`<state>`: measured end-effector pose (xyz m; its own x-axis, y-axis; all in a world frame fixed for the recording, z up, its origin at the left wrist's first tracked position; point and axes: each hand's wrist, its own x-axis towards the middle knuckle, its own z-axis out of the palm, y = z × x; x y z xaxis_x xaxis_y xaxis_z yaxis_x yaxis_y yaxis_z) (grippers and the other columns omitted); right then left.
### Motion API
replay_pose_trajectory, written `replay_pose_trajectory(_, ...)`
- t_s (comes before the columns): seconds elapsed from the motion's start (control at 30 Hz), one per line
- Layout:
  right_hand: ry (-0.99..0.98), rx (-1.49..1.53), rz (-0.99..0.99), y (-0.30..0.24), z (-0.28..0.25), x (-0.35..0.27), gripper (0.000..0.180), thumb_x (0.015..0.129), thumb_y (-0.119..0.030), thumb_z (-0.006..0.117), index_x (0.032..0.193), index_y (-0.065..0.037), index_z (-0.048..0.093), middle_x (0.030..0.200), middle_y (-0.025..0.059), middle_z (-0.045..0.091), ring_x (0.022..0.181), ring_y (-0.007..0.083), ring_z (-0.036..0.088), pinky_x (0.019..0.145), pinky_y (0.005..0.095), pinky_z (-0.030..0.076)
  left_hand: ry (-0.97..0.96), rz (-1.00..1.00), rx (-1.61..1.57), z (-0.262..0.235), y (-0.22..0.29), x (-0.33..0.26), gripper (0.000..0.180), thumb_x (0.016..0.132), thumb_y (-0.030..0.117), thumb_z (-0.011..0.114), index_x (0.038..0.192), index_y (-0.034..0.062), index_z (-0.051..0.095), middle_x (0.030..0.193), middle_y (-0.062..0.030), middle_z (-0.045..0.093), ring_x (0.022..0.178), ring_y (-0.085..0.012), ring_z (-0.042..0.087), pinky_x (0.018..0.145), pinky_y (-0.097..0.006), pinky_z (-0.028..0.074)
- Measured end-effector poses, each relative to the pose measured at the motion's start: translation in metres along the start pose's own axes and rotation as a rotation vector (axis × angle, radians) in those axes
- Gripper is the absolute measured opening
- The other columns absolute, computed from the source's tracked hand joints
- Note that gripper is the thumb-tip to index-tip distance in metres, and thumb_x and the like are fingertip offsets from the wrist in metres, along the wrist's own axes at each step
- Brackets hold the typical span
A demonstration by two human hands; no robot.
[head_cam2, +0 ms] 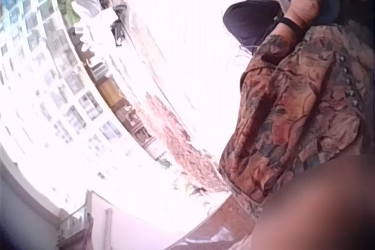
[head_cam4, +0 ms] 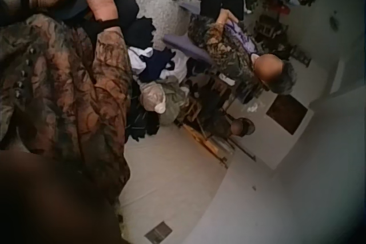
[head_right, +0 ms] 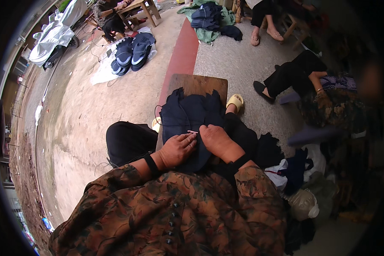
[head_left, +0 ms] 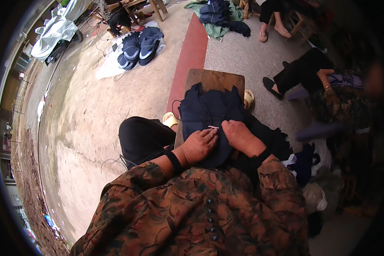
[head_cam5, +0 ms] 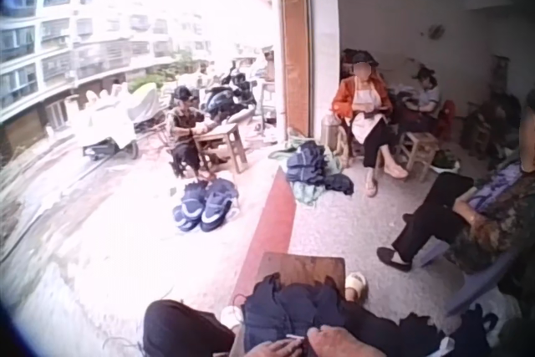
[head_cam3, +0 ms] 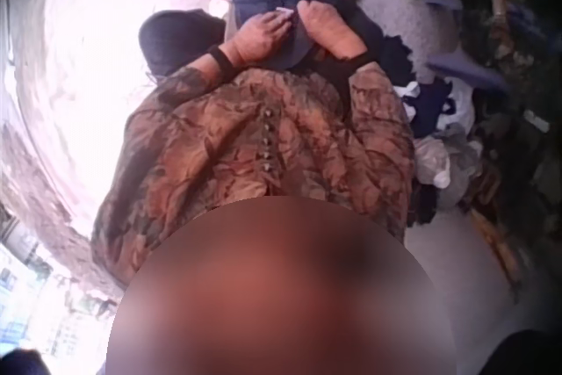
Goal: Hand stitching the upper part of a shoe while seated.
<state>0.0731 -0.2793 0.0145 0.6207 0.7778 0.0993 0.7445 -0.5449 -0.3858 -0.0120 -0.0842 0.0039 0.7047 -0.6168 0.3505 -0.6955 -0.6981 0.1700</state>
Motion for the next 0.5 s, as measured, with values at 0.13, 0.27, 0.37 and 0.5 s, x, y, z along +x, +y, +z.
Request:
replay_pose_trajectory(0.13,0.111,0.240,0.126,0.002,0.004,-0.005,0.009,0.080,-0.006,0.060,0.076,-0.004,0.052,0.067,0.0189,0.058,0.071,0.0398,0.060,0.062,0.0466,0.048,0.006,-0.012,0.000,0.002,0.003,0.002,0.036,0.080,0.015,0.056,0.110,-0.0029,0.060,0.122,-0.0202,0.058,0.109,-0.0307,0.059,0.087,-0.037,0.050)
replay_pose_trajectory(0.27,0.111,0.261,0.150,0.019,-0.007,-0.026,0.014,0.079,-0.009,0.063,0.070,-0.004,0.053,0.067,0.0188,0.057,0.070,0.0405,0.059,0.061,0.0484,0.046,-0.031,-0.069,0.015,-0.005,0.005,0.001,0.036,0.078,0.013,0.056,0.110,-0.0026,0.061,0.123,-0.0193,0.058,0.109,-0.0289,0.060,0.087,-0.036,0.050)
replay_pose_trajectory(0.37,0.095,0.230,0.210,0.042,-0.029,-0.055,0.011,0.075,-0.004,0.064,0.069,-0.003,0.054,0.066,0.0201,0.056,0.069,0.0416,0.057,0.061,0.0477,0.046,-0.029,-0.091,0.021,-0.007,0.005,0.001,0.036,0.077,0.013,0.057,0.110,-0.0020,0.061,0.124,-0.0186,0.058,0.108,-0.0283,0.060,0.089,-0.036,0.050)
replay_pose_trajectory(0.5,0.144,0.418,0.368,0.042,-0.046,-0.076,0.012,0.079,-0.005,0.064,0.072,-0.002,0.056,0.066,0.0156,0.058,0.064,0.0301,0.061,0.057,0.0405,0.047,-0.014,-0.081,0.009,-0.003,0.005,0.003,0.036,0.077,0.013,0.057,0.110,-0.0012,0.062,0.123,-0.0180,0.059,0.108,-0.0282,0.060,0.090,-0.036,0.049)
